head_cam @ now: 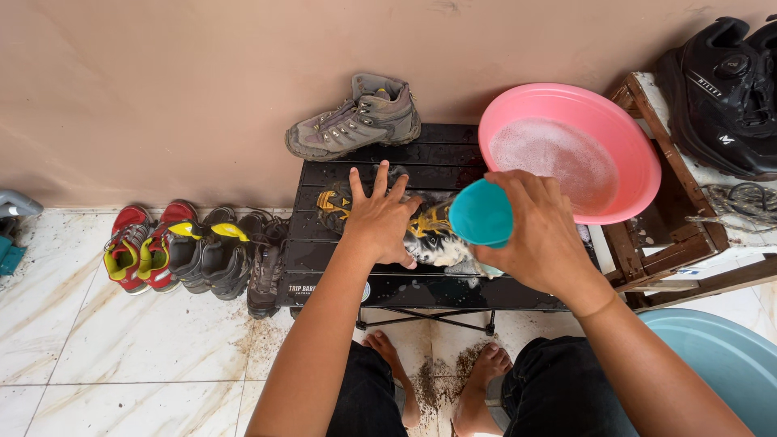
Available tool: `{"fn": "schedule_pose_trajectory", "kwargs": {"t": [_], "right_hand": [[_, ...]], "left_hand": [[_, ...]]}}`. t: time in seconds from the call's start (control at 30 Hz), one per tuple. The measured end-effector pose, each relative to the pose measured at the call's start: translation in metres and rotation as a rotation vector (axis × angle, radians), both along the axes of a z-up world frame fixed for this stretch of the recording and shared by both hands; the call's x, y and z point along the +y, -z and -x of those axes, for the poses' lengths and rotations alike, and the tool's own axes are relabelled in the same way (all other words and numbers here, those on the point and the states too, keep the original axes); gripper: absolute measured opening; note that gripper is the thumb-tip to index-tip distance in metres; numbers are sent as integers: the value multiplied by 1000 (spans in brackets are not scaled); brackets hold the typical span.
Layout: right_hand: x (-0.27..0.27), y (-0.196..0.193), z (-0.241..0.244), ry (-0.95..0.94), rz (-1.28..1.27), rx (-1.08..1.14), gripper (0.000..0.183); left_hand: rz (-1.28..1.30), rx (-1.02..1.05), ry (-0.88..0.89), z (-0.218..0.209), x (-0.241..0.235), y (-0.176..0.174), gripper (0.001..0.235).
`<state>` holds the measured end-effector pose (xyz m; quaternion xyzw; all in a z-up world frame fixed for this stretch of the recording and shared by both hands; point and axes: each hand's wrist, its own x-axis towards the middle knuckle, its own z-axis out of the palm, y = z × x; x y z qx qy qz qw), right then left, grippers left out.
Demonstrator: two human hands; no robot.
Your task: The person removes the laces from a pair of hiking boots and places them aside. They then pour soapy water from a cup onto the boots and scrub the exterior with a bar of soap, focusing on the laces and sides.
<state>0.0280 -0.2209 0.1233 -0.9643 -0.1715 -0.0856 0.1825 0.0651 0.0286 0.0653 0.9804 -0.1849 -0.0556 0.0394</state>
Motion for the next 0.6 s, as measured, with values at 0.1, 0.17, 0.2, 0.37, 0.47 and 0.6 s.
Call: {"fn": "schedule_pose_trajectory", "kwargs": {"t": [0.1,0.17,0.2,0.37,0.47,0.6], "right_hand": [[-17,10,6,16,-19,12,101],[-33,17,8,47,-3,8,101],[-43,21,9,80,13,-1,101],[-74,41,10,129,33,-41,103],[-103,72,8,114,-33,-164,101],[-127,103,18,135,-189,-176,97]], "left_hand": [[-23,-27,-2,-2,1,8,114],[-16,-32,-1,-4,1,14,117],[-10,-40,2,-5,1,16,119],[14,-37,15,-6,4,27,123],[-30,-78,32,0,8,34,125],[-41,-320,83,11,15,53,127]]}}
